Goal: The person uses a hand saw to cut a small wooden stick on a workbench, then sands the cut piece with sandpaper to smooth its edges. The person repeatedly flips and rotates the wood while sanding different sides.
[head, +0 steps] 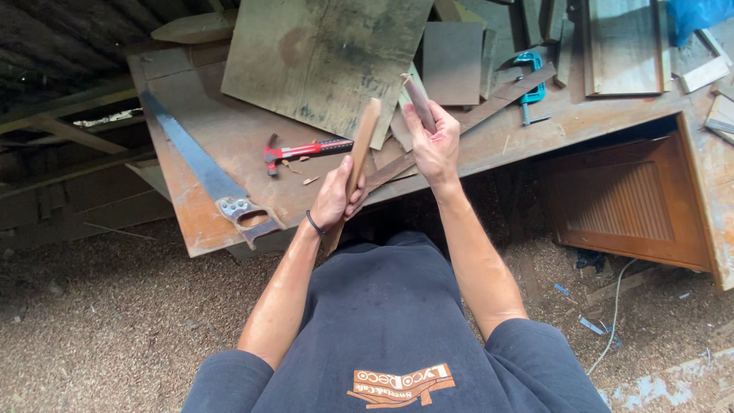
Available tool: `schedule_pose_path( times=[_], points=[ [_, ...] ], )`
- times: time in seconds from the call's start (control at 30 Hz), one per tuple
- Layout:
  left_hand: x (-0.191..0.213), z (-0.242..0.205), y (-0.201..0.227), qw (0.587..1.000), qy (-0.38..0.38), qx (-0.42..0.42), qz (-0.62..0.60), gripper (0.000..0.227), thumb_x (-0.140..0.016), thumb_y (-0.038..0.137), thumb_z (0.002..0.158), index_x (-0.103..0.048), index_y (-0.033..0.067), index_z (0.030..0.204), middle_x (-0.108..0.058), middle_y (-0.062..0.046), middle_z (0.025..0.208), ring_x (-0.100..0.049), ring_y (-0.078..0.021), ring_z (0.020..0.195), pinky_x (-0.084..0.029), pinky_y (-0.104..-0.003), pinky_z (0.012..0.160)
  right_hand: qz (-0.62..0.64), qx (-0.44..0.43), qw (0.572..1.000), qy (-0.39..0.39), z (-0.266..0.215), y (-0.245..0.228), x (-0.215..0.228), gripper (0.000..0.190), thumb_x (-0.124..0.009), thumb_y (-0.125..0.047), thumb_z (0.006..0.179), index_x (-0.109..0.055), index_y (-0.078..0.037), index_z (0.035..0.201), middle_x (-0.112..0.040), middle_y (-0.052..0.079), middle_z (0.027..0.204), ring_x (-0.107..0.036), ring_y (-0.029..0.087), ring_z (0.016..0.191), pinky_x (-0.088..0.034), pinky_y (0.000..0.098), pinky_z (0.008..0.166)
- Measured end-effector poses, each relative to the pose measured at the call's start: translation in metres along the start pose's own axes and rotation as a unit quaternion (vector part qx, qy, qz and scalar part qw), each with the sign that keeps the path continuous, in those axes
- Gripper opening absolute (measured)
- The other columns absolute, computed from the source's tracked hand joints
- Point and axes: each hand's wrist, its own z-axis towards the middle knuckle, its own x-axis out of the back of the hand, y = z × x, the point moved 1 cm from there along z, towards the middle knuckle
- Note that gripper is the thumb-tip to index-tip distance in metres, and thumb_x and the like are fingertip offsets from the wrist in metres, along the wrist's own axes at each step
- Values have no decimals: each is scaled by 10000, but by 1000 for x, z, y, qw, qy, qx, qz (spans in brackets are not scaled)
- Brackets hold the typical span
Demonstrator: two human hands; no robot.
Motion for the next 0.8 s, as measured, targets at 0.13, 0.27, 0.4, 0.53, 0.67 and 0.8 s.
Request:
schedule_pose_path(
  times=[0.13,0.27,0.4,0.53,0.67,0.8],
  points=[
    [-17,15,6,999,-12,8,-43,567,-313,579,1088,-500,58,964,-397,24,587,-381,-71,405,-319,-233,344,-53,-2,998,-24,14,-1,30,308,-707,-294,1063,-667,-17,935,-459,-99,742,-335,-11,652,-244,203,552],
    [-40,29,17,998,-33,-7,-50,516,-310,528,1093,-522,59,1064,-367,28,548,-346,-64,375,-294,-223,326,-92,32,993,-72,20,-11,53,364,-745,-260,979,-548,9,1126,-654,15,942,-431,44,644,-379,224,559],
    [-65,44,23,998,-49,9,-49,495,-309,493,1105,-538,55,1141,-326,44,505,-303,-59,351,-263,-216,328,-127,180,969,-115,17,-25,58,392,-521,-185,1155,-483,17,1488,-683,162,1348,-707,211,1163,-567,300,980],
    [-81,67,22,997,-73,1,-32,501,-311,488,1102,-544,46,1144,-315,48,490,-289,-65,335,-254,-223,320,-173,227,954,-95,40,-28,68,358,-492,-120,1141,-533,-31,1485,-670,166,1417,-662,264,1336,-553,349,1096],
    [-89,84,12,996,-78,20,-29,484,-326,479,1107,-537,43,1115,-302,51,484,-278,-65,335,-239,-224,310,-149,180,972,-21,70,-9,93,348,-467,-80,1145,-532,-32,1483,-665,159,1437,-673,259,1336,-560,348,1081],
    [-92,98,10,999,-31,14,-31,488,-316,485,1104,-538,51,1103,-294,59,484,-258,-55,336,-228,-221,316,-160,293,938,-91,83,11,106,362,-436,-55,1126,-547,-42,1470,-635,164,1425,-635,274,1334,-556,386,1127]
  ],
)
